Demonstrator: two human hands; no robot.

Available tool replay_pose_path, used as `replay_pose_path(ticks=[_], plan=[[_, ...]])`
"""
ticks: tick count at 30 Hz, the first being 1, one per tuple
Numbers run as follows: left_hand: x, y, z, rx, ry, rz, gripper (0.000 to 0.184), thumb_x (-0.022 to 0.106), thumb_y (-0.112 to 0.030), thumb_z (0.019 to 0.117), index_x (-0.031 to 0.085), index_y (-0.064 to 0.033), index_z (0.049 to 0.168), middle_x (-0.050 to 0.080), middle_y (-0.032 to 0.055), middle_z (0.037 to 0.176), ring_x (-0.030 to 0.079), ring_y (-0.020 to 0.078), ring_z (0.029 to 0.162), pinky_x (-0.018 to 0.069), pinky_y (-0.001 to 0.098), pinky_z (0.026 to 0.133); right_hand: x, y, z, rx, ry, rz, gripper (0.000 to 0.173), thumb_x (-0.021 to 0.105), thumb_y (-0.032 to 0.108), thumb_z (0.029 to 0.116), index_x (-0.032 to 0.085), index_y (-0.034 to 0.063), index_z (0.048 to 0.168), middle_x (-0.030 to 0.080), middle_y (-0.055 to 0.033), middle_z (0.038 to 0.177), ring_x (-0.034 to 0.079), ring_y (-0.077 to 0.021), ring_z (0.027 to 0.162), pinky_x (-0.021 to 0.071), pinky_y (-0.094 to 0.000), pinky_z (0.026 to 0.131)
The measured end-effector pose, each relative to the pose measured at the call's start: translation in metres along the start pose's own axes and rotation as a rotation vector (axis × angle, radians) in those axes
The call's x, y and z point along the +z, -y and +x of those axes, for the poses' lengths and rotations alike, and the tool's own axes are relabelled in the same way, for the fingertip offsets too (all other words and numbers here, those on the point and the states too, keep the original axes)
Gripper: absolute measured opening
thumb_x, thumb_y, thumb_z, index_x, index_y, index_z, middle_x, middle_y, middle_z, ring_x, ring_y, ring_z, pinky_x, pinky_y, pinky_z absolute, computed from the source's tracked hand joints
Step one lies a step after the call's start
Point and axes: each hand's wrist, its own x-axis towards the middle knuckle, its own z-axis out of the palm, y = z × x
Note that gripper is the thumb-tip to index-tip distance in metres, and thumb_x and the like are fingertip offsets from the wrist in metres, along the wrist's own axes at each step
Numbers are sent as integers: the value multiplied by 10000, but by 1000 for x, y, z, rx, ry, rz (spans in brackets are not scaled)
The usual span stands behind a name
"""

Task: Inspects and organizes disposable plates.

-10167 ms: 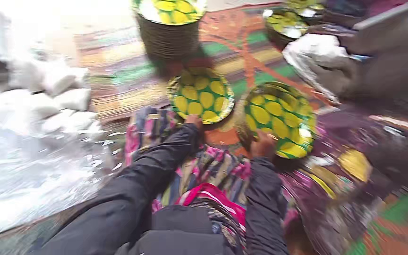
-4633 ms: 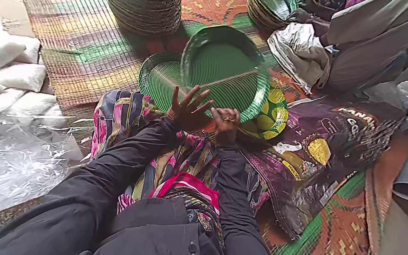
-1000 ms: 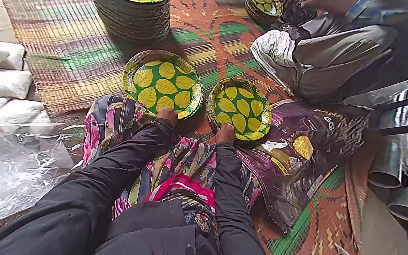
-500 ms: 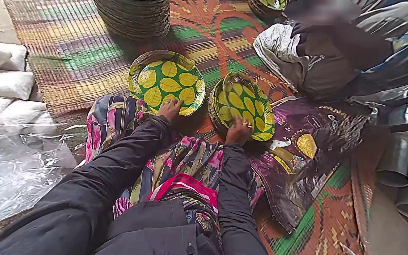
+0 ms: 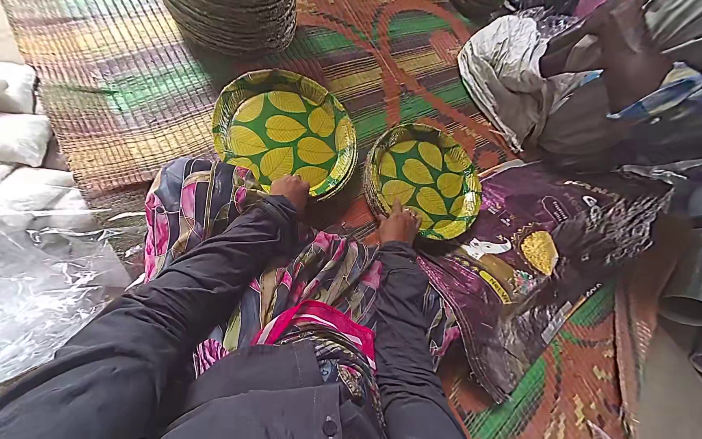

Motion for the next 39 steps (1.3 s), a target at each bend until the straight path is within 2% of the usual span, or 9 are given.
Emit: replay_pose_path(ticks=[2, 10, 14, 17, 19, 23, 28, 31, 39], plan=[[5, 1, 4, -8, 5, 12, 279, 592, -25, 985, 673, 37, 1245, 624, 304, 1311, 571, 499, 1283, 512, 668, 949, 5, -11, 7, 3, 74, -66, 401, 601, 205, 1038, 614, -14, 1374, 591, -282, 1390, 548, -453, 1326, 424, -598, 1106], [17, 12, 15, 117, -58, -81, 391, 649, -150, 999, 613, 6, 1356, 558, 301, 1427, 482, 498, 1388, 460, 659, 1049, -16, -15, 1, 22, -17, 79, 263, 716, 139, 943, 706, -13, 1157, 655, -267, 1263, 610, -429, 1233, 485, -582, 1021], [30, 10, 2, 396, -666, -170, 798, 830, -224, 840, 470, -76, 1536, 456, 295, 1546, 377, 517, 1467, 289, 700, 1171, 0, -19, -11, -299, -776, 67, 185, 662, 119, 980, 761, -28, 1032, 720, -281, 1009, 695, -479, 986, 539, -593, 868], [26, -6, -7, 635, -1287, 26, 412, 668, -366, 1005, 627, -187, 1375, 589, 194, 1452, 468, 414, 1425, 239, 685, 1166, -1, 2, -18, -564, -954, 133, 211, 628, -13, 936, 785, 25, 1070, 763, -206, 1011, 713, -418, 988, 524, -556, 936], [24, -16, -18, 660, -1362, 208, 303, 574, -258, 1057, 635, -246, 1354, 610, 96, 1457, 446, 320, 1449, 197, 664, 1150, 4, 17, -19, -705, -871, 178, 293, 576, -51, 942, 777, 56, 1126, 768, -171, 1080, 711, -389, 1059, 468, -579, 1035], [33, -15, -18, 445, -911, 184, 157, 583, 57, 956, 735, 34, 986, 763, 199, 1049, 710, 394, 1128, 406, 644, 1119, 12, 23, -14, -583, -565, 144, 533, 714, 168, 926, 596, -19, 1410, 597, -232, 1443, 522, -475, 1371, 343, -678, 1135], [3, 2, 2, 82, -50, -58, 276, 496, 22, 1024, 662, 48, 1244, 643, 301, 1288, 583, 487, 1280, 491, 642, 1008, 6, 3, 0, -47, -9, -15, 519, 606, 186, 1031, 488, -34, 1486, 525, -307, 1473, 473, -473, 1405, 296, -644, 1184], [4, 1, 8, 95, 10, -75, 280, 515, 2, 1028, 667, 16, 1262, 630, 276, 1328, 549, 468, 1331, 484, 642, 1025, 6, 4, 4, -1, 91, -66, 356, 560, 70, 1027, 602, -46, 1361, 586, -313, 1370, 585, -470, 1271, 466, -597, 1062], [17, 10, 16, 215, -78, -155, 403, 692, -84, 956, 614, 33, 1333, 597, 296, 1361, 526, 484, 1339, 467, 619, 1063, -6, -6, 2, 30, -33, 44, 292, 742, 134, 920, 685, -17, 1164, 643, -296, 1237, 617, -465, 1195, 486, -607, 999]])
